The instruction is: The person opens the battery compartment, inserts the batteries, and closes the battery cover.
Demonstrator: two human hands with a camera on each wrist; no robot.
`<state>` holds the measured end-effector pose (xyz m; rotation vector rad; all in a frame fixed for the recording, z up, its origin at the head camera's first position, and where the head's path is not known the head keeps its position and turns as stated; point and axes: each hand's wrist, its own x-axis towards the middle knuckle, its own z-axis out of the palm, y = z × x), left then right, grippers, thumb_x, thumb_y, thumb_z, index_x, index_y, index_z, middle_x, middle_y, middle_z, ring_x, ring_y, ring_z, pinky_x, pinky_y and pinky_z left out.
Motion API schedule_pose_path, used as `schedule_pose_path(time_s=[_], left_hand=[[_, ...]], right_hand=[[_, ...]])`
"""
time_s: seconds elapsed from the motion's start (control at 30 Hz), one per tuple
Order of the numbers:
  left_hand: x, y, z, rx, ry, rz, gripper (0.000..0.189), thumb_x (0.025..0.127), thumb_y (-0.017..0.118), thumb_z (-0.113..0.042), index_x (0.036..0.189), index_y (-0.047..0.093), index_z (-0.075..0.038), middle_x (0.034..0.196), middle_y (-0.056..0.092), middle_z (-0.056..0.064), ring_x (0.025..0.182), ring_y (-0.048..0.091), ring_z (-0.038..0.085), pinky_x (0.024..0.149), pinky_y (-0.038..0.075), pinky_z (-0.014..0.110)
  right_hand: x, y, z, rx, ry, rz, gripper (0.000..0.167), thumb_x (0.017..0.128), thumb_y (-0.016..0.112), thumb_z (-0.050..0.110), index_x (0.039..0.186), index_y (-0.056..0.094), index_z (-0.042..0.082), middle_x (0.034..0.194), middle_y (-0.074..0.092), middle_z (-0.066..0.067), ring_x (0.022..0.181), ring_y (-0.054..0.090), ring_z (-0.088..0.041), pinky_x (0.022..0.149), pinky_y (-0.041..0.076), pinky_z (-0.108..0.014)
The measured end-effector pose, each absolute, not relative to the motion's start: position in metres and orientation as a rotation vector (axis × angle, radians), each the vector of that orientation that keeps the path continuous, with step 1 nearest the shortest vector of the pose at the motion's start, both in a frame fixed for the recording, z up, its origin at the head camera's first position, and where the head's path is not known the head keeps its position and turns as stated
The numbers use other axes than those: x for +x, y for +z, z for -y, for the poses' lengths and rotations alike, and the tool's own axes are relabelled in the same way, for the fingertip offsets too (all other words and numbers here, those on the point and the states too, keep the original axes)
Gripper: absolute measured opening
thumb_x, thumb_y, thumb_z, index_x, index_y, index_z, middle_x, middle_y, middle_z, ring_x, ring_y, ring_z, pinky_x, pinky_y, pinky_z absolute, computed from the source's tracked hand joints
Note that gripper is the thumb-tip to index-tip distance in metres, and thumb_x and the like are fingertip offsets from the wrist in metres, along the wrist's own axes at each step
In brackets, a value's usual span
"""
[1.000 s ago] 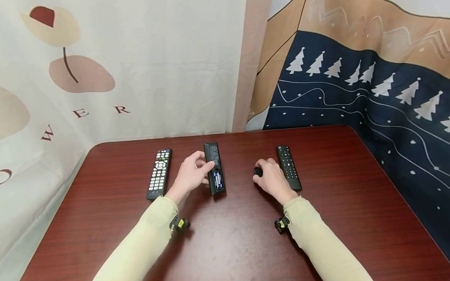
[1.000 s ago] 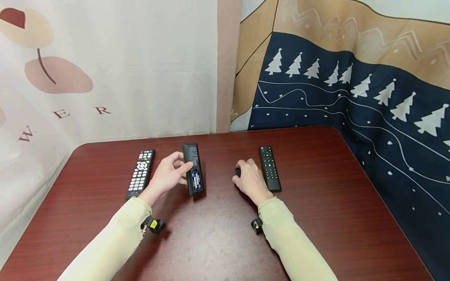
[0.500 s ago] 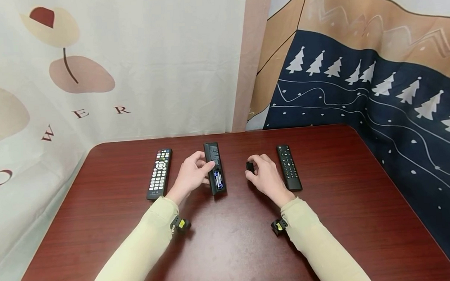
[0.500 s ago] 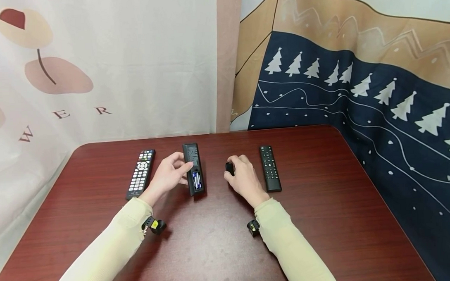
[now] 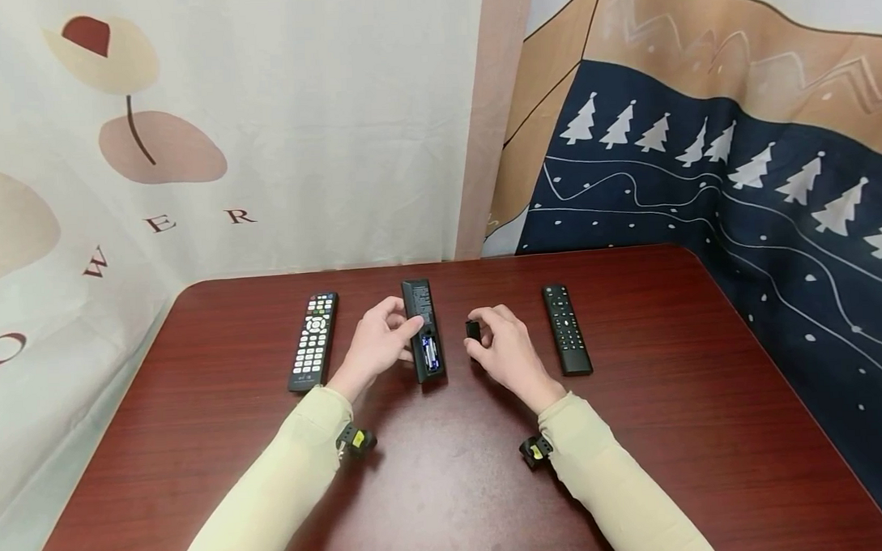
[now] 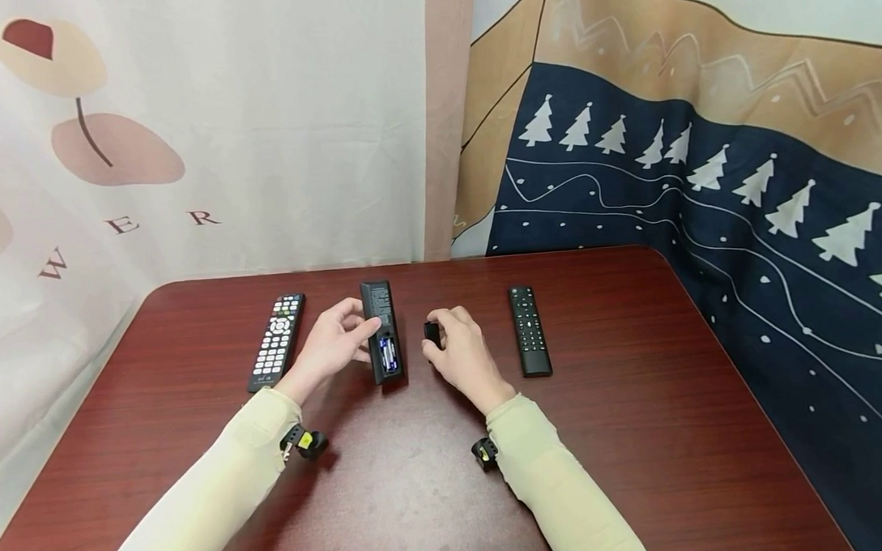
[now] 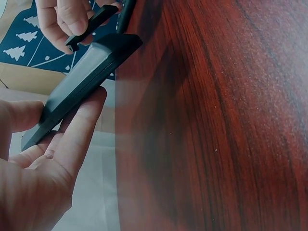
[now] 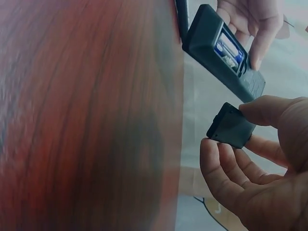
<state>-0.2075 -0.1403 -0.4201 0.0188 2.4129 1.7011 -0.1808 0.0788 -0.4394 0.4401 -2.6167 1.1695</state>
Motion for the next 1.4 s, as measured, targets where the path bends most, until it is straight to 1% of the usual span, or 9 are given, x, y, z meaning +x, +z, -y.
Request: schedule_pose_path(time_s=[0.23,0.57,0.7,0.87,1.03,1.2,1.4], left_hand=[[-0.207,-0.420,0.141,0.015,1.709,-2.403,0.026,0.102,0.066,-0.018,0.123,0.059,-0.004,0.096,0.069,0.016,0.068,0.073,0.020,0.066,0.063,0.048],[-0.206,-0.419,0.140,0.032,1.729,-2.392,0.025,0.103,0.064,-0.016,0.123,0.059,-0.002,0.097,0.071,0.018,0.070,0.074,0.021,0.067,0.063,0.047],[-0.206,-0.419,0.140,0.037,1.734,-2.393,0.025,0.103,0.064,-0.015,0.123,0.059,-0.002,0.096,0.071,0.018,0.070,0.073,0.020,0.066,0.063,0.047],[-0.206,-0.421,0.139,0.040,1.729,-2.396,0.024,0.103,0.064,-0.016,0.122,0.059,-0.002,0.096,0.072,0.017,0.069,0.073,0.019,0.067,0.063,0.048],[-0.205,-0.421,0.138,0.038,1.732,-2.394,0.023,0.103,0.065,-0.017,0.122,0.060,-0.004,0.095,0.072,0.016,0.069,0.073,0.020,0.066,0.063,0.047],[-0.205,-0.420,0.137,0.052,1.739,-2.398,0.023,0.102,0.065,-0.015,0.121,0.059,-0.002,0.092,0.072,0.015,0.067,0.073,0.020,0.065,0.063,0.046],[-0.206,-0.420,0.136,0.059,1.747,-2.390,0.023,0.102,0.065,-0.015,0.120,0.060,-0.002,0.093,0.072,0.016,0.069,0.074,0.021,0.065,0.063,0.046]], right_hand=[[-0.178,-0.442,-0.069,0.479,1.181,2.567,0.031,0.084,0.079,0.003,0.114,0.069,0.002,0.093,0.060,-0.010,0.075,0.059,-0.017,0.070,0.052,-0.031],[-0.173,-0.442,-0.054,0.500,1.263,2.541,0.031,0.086,0.078,0.004,0.116,0.068,0.001,0.096,0.059,-0.011,0.077,0.063,-0.020,0.069,0.054,-0.028],[-0.171,-0.442,-0.048,0.520,1.290,2.518,0.032,0.086,0.079,0.004,0.115,0.068,0.001,0.096,0.059,-0.010,0.075,0.063,-0.017,0.068,0.054,-0.026],[-0.169,-0.442,-0.043,0.543,1.324,2.513,0.032,0.087,0.078,0.004,0.117,0.067,0.001,0.098,0.060,-0.014,0.075,0.062,-0.017,0.068,0.055,-0.024],[-0.168,-0.445,-0.040,0.571,1.332,2.491,0.032,0.088,0.079,0.004,0.117,0.067,0.000,0.099,0.060,-0.015,0.075,0.062,-0.018,0.068,0.056,-0.024],[-0.168,-0.445,-0.038,0.583,1.311,2.446,0.033,0.086,0.080,0.003,0.115,0.067,-0.001,0.097,0.059,-0.015,0.073,0.062,-0.018,0.066,0.056,-0.025],[-0.168,-0.446,-0.036,0.574,1.309,2.421,0.034,0.085,0.082,0.004,0.115,0.067,-0.001,0.097,0.059,-0.017,0.073,0.063,-0.020,0.065,0.056,-0.025]])
